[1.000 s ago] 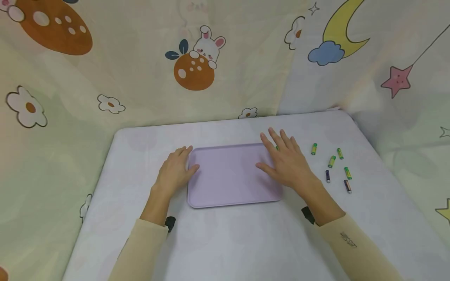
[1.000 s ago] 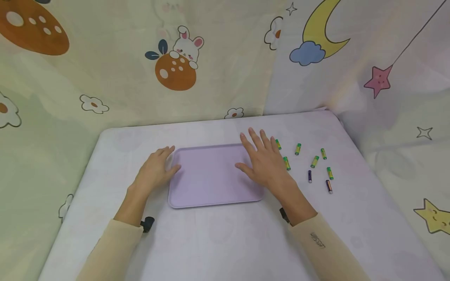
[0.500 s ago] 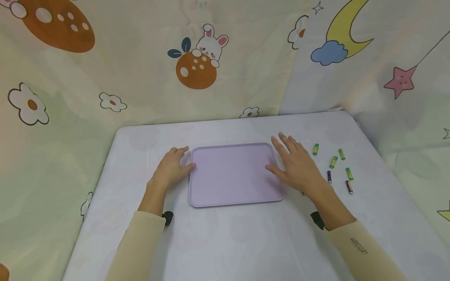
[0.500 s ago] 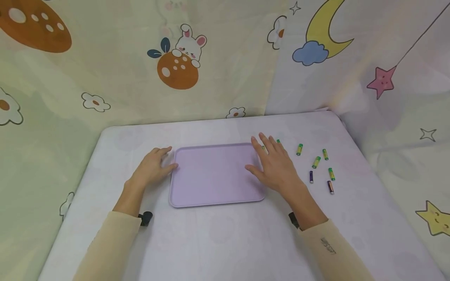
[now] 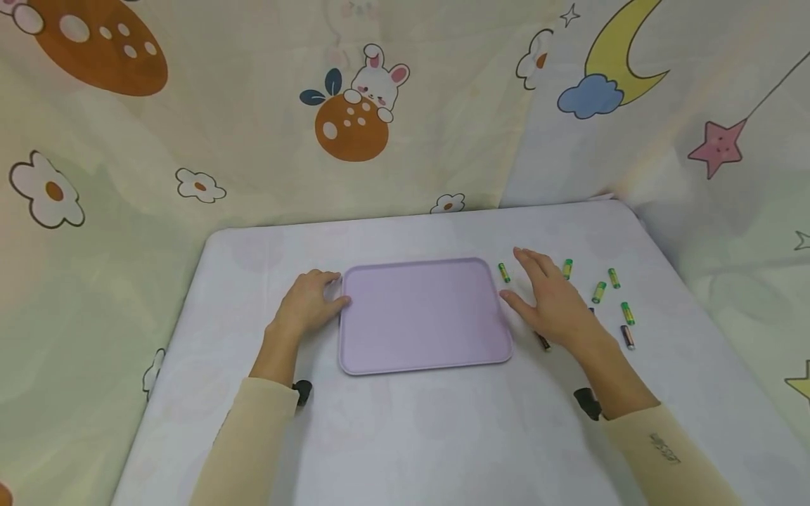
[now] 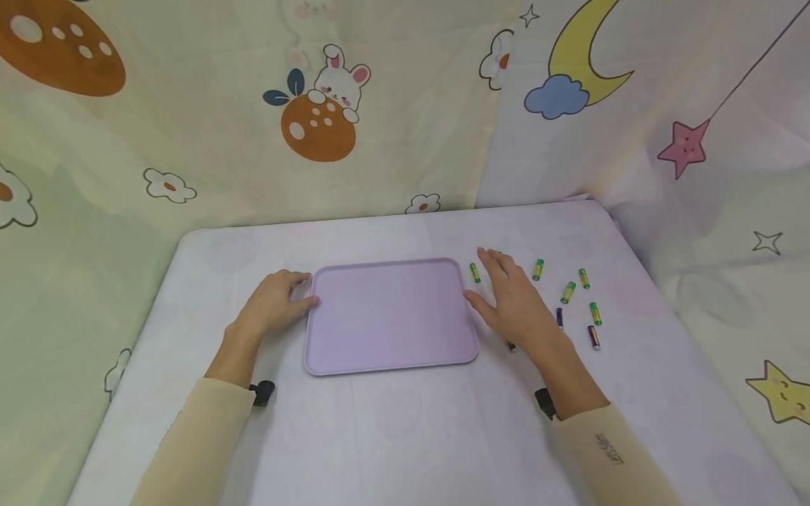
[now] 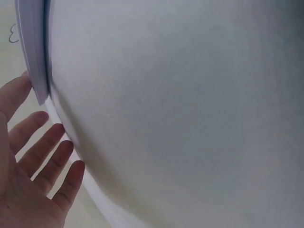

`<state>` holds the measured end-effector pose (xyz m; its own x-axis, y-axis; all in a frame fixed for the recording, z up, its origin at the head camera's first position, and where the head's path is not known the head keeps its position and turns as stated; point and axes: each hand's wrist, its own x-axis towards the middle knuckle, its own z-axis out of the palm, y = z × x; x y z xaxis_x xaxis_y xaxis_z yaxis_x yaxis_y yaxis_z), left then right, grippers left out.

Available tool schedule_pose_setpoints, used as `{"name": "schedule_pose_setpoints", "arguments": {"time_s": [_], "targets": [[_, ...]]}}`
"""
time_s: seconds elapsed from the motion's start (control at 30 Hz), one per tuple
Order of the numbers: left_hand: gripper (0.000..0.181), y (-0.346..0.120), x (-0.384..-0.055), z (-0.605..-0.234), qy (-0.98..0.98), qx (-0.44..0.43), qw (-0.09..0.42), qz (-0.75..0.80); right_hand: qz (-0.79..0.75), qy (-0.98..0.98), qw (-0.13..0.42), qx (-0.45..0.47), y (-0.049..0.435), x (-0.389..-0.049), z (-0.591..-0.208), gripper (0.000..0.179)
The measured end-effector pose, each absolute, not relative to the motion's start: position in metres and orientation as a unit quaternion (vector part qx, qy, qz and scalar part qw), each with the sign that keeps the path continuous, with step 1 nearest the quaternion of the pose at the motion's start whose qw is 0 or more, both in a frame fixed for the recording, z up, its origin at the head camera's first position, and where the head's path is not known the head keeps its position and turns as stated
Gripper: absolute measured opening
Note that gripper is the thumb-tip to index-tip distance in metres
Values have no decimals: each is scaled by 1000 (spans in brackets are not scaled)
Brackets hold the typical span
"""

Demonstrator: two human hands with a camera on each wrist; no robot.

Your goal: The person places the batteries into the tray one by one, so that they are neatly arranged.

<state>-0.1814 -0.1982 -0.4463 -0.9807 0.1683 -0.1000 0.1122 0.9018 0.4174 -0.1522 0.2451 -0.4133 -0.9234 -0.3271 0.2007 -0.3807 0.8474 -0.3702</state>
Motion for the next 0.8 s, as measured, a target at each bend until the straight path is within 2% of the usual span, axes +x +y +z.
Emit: {"name": "schedule_pose_setpoints", "arguments": {"time_s": [0.27, 0.6, 0.8], "targets": [[59, -200, -181, -448, 975, 67, 70, 200, 223, -960, 50, 161, 264, -149, -416, 77], [47, -202, -184, -443, 975, 66, 80, 198, 245, -955, 75, 148, 279, -153, -420, 74], [45, -204, -186, -444, 975, 65, 77, 199, 271, -955, 46, 112, 290, -157, -425, 72]]}}
